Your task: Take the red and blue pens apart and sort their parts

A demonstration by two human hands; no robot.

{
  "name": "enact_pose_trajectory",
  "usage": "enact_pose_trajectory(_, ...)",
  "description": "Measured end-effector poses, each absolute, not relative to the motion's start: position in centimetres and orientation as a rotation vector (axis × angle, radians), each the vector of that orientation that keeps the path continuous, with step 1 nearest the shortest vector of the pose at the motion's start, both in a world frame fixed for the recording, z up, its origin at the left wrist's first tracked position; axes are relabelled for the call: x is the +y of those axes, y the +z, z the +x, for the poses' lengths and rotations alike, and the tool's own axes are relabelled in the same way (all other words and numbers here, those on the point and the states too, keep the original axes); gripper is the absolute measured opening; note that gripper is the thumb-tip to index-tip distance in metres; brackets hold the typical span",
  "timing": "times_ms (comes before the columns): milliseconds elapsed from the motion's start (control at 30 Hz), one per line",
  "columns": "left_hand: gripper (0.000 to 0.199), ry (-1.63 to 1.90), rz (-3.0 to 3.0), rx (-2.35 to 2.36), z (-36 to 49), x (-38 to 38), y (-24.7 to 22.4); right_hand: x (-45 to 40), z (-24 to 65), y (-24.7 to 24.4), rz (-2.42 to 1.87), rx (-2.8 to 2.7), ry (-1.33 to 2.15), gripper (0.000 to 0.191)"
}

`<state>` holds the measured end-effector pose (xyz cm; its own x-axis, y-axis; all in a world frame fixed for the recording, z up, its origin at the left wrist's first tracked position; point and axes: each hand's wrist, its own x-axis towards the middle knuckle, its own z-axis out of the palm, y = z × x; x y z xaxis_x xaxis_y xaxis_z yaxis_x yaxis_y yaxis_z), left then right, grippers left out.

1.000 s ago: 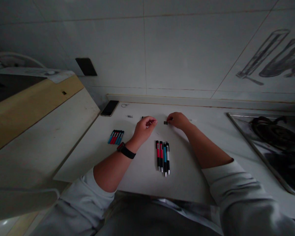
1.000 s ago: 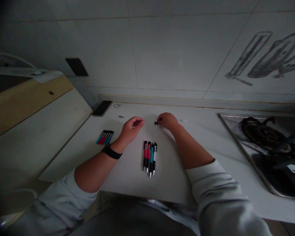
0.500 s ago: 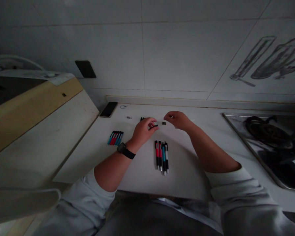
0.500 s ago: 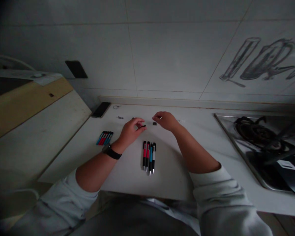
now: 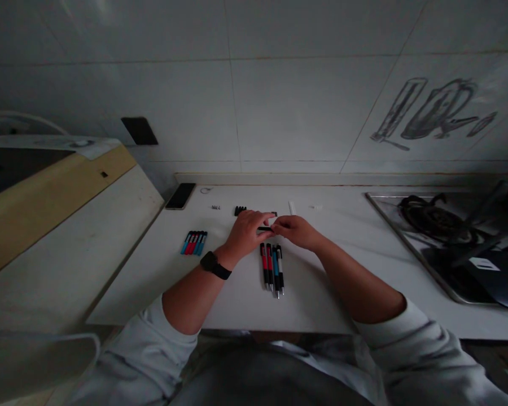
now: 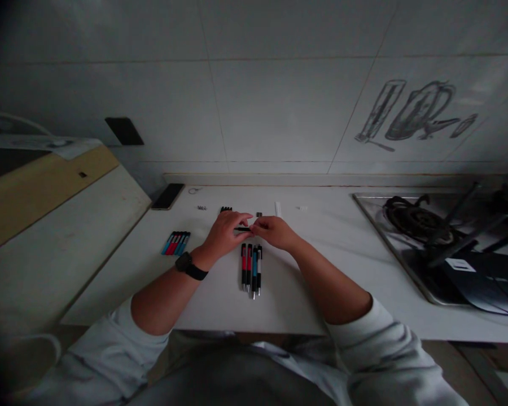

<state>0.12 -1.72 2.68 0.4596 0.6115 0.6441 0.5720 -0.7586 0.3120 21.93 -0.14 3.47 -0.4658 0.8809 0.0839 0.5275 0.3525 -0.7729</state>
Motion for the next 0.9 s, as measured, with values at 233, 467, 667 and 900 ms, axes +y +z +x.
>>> enact_pose_trajectory(233,0.022,1.233,2.492,1.172,-0.6,-1.0,2.2,0.9,23.5,2.5,-1.306,-1.949,0.723,0.032)
enact_pose_trajectory(467,0.006,1.218,2.45,1.206,-0.7,-0.6,2.0,1.2,23.4,1.4,-1.249,-1.943,0.699,0.029)
enact_pose_trajectory(667,0.008,1.204,2.442,1.192,-0.6,-0.6,2.0,1.1,23.2,1.3,-1.234,-1.99,0.68,0.033)
enact_pose_trajectory(900,0.024,1.191,2.423,1.102,-0.2,-0.7,2.0,0.2,22.3,1.7,-1.21,-1.986,0.684,0.043)
